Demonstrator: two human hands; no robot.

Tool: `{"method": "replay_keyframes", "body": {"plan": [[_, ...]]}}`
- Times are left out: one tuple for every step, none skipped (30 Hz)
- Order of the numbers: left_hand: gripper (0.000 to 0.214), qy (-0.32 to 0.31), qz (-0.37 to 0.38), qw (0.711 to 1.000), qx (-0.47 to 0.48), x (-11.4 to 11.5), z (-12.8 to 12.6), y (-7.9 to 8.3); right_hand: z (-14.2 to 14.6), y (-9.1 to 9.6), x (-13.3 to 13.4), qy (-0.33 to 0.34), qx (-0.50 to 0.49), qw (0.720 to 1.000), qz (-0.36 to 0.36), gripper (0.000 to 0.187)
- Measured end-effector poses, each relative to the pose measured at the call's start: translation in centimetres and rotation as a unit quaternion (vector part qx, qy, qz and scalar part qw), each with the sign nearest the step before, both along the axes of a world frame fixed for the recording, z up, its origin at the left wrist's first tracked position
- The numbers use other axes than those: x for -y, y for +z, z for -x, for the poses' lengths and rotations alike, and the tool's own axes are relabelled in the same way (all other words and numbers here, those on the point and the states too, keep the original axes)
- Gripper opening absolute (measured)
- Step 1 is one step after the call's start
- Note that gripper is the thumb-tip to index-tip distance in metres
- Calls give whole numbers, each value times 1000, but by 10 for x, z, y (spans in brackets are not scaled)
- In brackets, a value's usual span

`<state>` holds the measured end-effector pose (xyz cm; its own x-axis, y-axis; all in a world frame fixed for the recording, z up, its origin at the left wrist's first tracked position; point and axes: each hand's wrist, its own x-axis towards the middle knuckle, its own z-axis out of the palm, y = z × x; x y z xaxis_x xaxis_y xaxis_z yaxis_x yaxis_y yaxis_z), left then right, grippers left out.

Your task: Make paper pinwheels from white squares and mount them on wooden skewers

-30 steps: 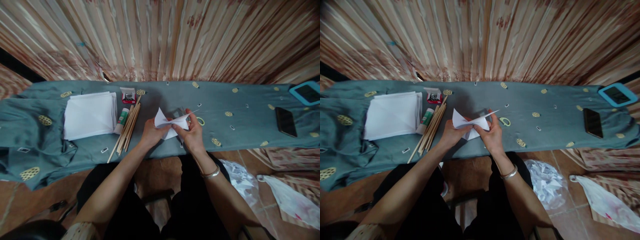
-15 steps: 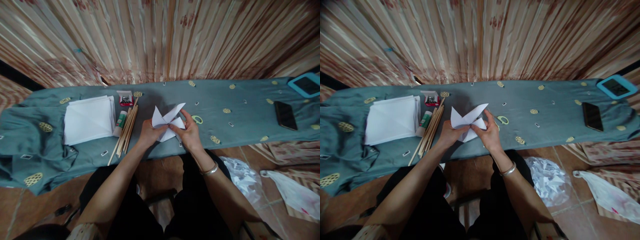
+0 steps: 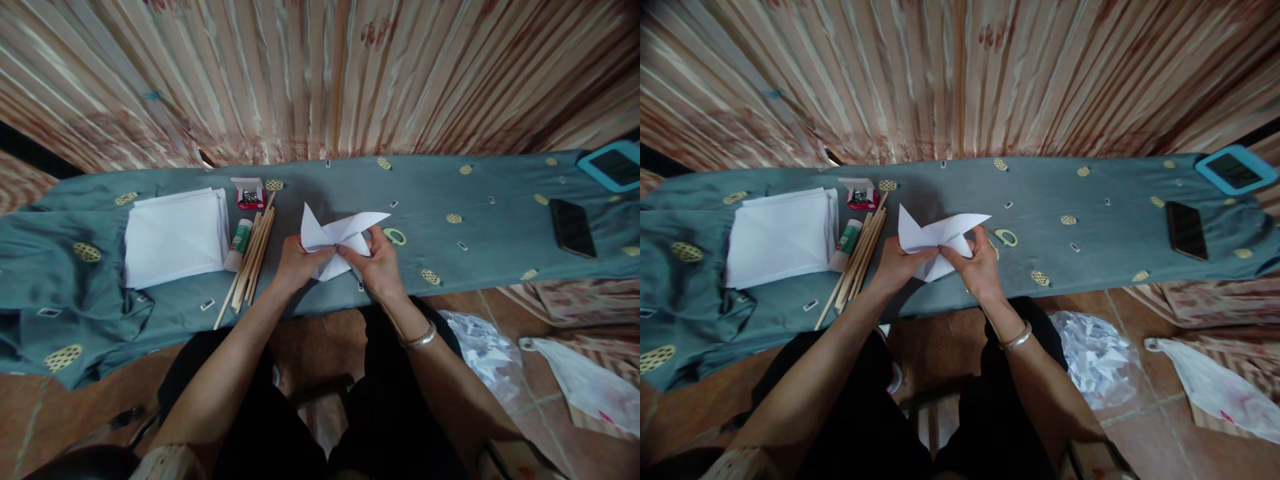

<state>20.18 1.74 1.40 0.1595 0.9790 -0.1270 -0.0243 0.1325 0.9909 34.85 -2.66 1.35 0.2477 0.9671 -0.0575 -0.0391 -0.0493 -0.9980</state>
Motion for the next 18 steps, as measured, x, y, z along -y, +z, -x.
{"method": "replay_keyframes", "body": {"plan": [[19,-1,-2,1000,2,0,0,0,0,0,0,0,-1,1000,1,58],[19,-3,-4,1000,7,0,1,0,1,1,0,0,-1,1000,2,58],[20,-5,-6,1000,11,0,1,-1,1,1,0,0,0,1000,3,58],[20,-6,-8,1000,14,1,1,-1,1,1,0,0,1,1000,3,57],[20,-7,-11,1000,15,1,1,-2,1,2,0,-1,1,1000,1,56],[19,-8,-15,1000,14,1,1,-3,1,2,0,0,-2,1000,-2,55],[19,-10,-19,1000,13,1,1,-3,1,2,0,0,-6,1000,-5,54],[19,-12,-22,1000,11,1,1,-4,1,2,0,1,-11,1000,-7,54],[18,-13,-26,1000,10,1,1,-4,1,2,0,2,-14,1000,-9,54],[18,-14,-28,999,10,1,1,-5,1,1,0,3,-15,1000,-10,53],[18,-14,-29,999,9,1,1,-5,1,1,0,2,-13,1000,-10,53],[18,-14,-30,999,7,1,1,-5,1,1,1,2,-10,1000,-11,53],[18,-13,-31,999,5,1,1,-5,1,1,1,2,-7,1000,-11,52],[18,-12,-32,999,4,1,1,-6,1,2,1,3,-3,1000,-11,52],[18,-11,-34,999,4,1,1,-6,1,2,1,3,1,1000,-10,52],[18,-10,-35,999,7,0,1,-6,1,3,1,4,5,1000,-8,54],[18,-10,-37,999,13,0,1,-7,1,3,1,5,9,1000,-5,57],[19,-10,-39,999,21,-1,1,-7,1,4,1,7,12,1000,-2,62]]}}
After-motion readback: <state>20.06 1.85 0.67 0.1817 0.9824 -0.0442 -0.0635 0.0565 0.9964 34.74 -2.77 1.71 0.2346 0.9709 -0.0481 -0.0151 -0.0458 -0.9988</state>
